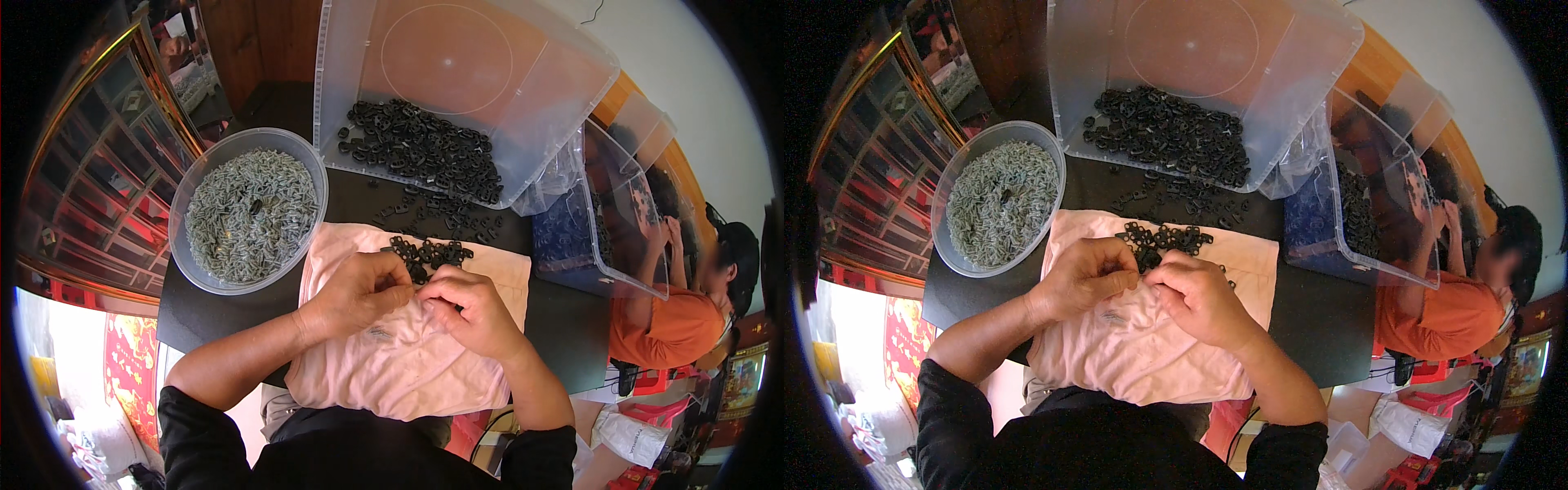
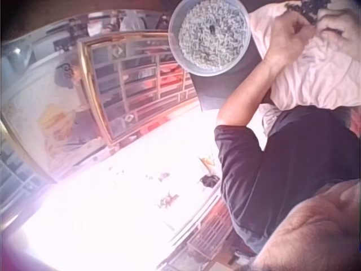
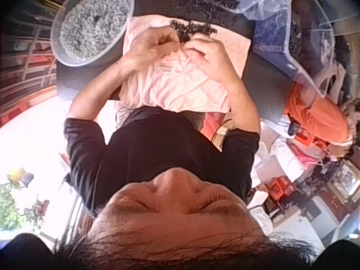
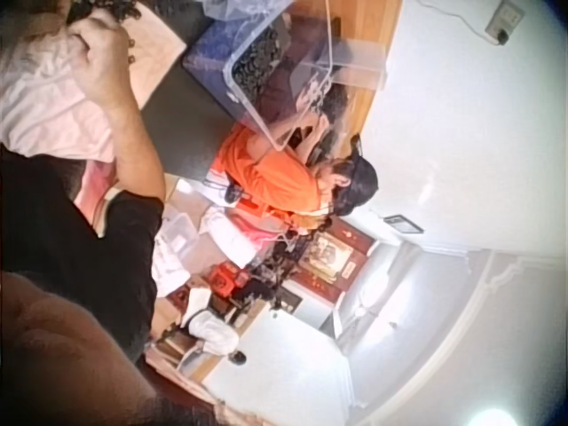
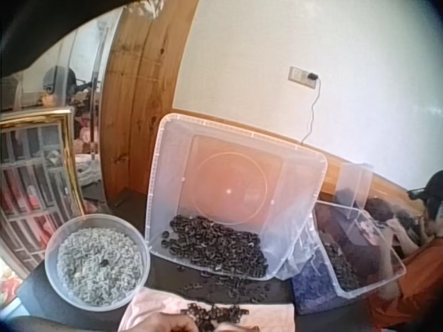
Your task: The person sits at a table and assembles small black plastic components by hand. They pick up individual parts from a pile on a pink cloth, fit them together, and place the assembled units into a clear plastic container.
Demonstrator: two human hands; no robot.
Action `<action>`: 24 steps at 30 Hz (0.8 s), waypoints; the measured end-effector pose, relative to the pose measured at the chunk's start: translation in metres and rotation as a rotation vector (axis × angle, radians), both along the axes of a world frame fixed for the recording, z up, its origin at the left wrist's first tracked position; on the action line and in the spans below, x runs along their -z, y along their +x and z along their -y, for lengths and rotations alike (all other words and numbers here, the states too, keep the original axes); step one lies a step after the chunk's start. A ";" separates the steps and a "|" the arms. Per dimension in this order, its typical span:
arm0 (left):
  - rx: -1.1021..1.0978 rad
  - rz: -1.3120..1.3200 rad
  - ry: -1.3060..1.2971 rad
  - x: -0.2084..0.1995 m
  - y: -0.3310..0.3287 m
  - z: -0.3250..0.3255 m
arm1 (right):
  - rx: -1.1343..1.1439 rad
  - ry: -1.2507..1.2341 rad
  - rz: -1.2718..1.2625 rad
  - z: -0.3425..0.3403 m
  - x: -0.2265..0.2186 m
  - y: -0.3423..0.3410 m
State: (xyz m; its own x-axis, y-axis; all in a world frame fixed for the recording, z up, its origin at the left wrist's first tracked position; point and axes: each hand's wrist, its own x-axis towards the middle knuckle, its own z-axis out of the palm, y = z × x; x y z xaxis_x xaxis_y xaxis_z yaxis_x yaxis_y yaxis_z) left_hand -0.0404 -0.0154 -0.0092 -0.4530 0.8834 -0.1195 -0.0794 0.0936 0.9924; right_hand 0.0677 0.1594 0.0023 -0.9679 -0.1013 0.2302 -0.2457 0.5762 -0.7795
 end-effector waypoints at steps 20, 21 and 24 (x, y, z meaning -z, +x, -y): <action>0.001 0.343 0.124 0.003 -0.005 -0.001 | -0.012 -0.541 0.153 -0.002 -0.004 0.004; 0.016 0.364 0.134 0.004 -0.005 -0.001 | -0.005 -0.602 0.139 0.001 -0.004 0.004; 0.052 0.364 0.102 -0.001 -0.003 0.001 | 0.082 -0.690 0.162 0.009 -0.012 0.004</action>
